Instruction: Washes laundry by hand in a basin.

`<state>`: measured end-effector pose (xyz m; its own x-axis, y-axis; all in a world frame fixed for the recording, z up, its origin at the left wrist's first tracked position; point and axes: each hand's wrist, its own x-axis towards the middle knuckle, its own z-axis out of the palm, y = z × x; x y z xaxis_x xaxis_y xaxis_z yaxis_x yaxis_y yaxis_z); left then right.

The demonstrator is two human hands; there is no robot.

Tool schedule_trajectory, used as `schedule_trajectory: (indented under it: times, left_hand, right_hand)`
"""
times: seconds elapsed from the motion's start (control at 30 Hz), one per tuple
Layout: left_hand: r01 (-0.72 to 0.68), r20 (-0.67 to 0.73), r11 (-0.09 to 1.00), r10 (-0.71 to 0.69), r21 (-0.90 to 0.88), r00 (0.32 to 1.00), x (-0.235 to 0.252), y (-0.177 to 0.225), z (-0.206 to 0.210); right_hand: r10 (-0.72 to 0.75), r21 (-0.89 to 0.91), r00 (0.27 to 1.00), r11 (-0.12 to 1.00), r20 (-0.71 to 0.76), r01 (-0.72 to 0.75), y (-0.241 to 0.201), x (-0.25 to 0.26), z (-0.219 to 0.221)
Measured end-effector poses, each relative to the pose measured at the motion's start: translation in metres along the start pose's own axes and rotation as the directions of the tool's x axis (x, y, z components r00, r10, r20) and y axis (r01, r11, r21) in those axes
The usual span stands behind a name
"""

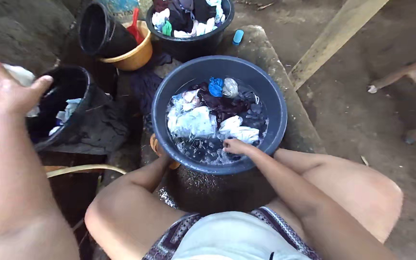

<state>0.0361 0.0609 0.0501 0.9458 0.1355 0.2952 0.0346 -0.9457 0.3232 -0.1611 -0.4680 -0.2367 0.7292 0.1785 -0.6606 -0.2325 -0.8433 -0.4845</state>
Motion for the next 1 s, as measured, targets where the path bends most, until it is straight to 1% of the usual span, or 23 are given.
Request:
schedule_trajectory:
  times: [0.03,0.1,0.13,0.17,0.23,0.33,0.37,0.43,0.53,0.67,0.73,0.77,0.83,0.87,0.9,0.93,0.97,1.0]
  left_hand:
    - [0.047,0.07,0.999,-0.046,-0.01,0.996,-0.003,-0.012,0.02]
    - [0.118,0.227,0.993,-0.118,0.013,0.967,-0.018,-0.028,0.058]
    - [0.147,0.27,0.989,-0.151,0.035,0.951,-0.024,-0.035,0.075]
    - [0.154,0.264,0.986,-0.165,0.065,0.95,-0.028,-0.04,0.087]
    - [0.151,0.215,0.987,-0.159,0.053,0.964,-0.031,-0.037,0.093]
    - [0.156,0.14,0.983,-0.169,0.097,0.976,-0.036,-0.033,0.093]
    - [0.16,0.127,0.982,-0.172,0.096,0.977,-0.035,-0.033,0.093]
    - [0.162,0.124,0.984,-0.171,0.08,0.978,-0.034,-0.033,0.093]
    - [0.155,0.127,0.985,-0.164,0.078,0.978,-0.034,-0.033,0.094]
    - [0.129,0.109,0.986,-0.14,0.107,0.984,-0.033,-0.034,0.094]
    - [0.089,0.006,0.991,-0.09,0.104,0.996,-0.037,-0.034,0.097]
    - [0.063,-0.084,0.993,-0.054,0.104,0.995,-0.04,-0.033,0.1]
    - [0.005,-0.248,0.999,0.006,0.042,0.969,-0.05,-0.018,0.107]
    - [-0.035,-0.267,0.999,0.029,-0.019,0.963,-0.056,-0.003,0.111]
    - [-0.083,-0.252,0.994,0.061,-0.078,0.966,-0.063,0.016,0.12]
    - [-0.135,-0.197,0.982,0.107,-0.133,0.974,-0.071,0.037,0.134]
    - [-0.19,-0.104,0.964,0.173,-0.187,0.979,-0.079,0.06,0.151]
    - [-0.235,0.052,0.943,0.254,-0.238,0.966,-0.087,0.081,0.171]
  right_hand:
    - [-0.02,-0.026,1.0,0.999,0.022,0.021,-0.005,0.0,0.003]
    - [-0.052,-0.069,0.997,0.996,0.058,0.056,-0.02,0.004,0.007]
    - [-0.052,-0.09,0.996,0.994,0.069,0.058,-0.03,0.006,0.008]
    - [-0.053,-0.11,0.996,0.992,0.066,0.061,-0.041,0.011,0.008]
    - [-0.067,-0.148,0.997,0.987,0.023,0.07,-0.061,0.03,0.013]
    - [-0.122,-0.18,0.992,0.977,-0.034,0.114,-0.072,0.08,0.044]
    - [-0.122,-0.204,0.992,0.972,-0.022,0.115,-0.075,0.094,0.056]
    - [-0.073,-0.277,0.996,0.957,0.044,0.082,-0.076,0.103,0.077]
    - [0.058,-0.379,0.992,0.925,0.112,-0.011,-0.054,0.094,0.087]
    - [0.178,-0.444,0.974,0.891,0.14,-0.099,0.008,0.074,0.076]
    - [0.25,-0.463,0.958,0.872,0.141,-0.16,0.024,0.061,0.069]
    - [0.283,-0.463,0.948,0.866,0.143,-0.189,0.023,0.056,0.062]
    - [0.309,-0.417,0.939,0.881,0.153,-0.222,0.013,0.051,0.039]
    - [0.286,-0.361,0.946,0.907,0.151,-0.216,0.004,0.048,0.026]
    - [0.238,-0.285,0.962,0.939,0.136,-0.192,-0.005,0.043,0.012]
    - [0.179,-0.205,0.977,0.967,0.114,-0.153,-0.012,0.037,0.0]
    - [0.113,-0.141,0.99,0.985,0.084,-0.101,-0.02,0.03,-0.011]
    - [0.053,-0.101,0.997,0.994,0.051,-0.048,-0.026,0.023,-0.022]
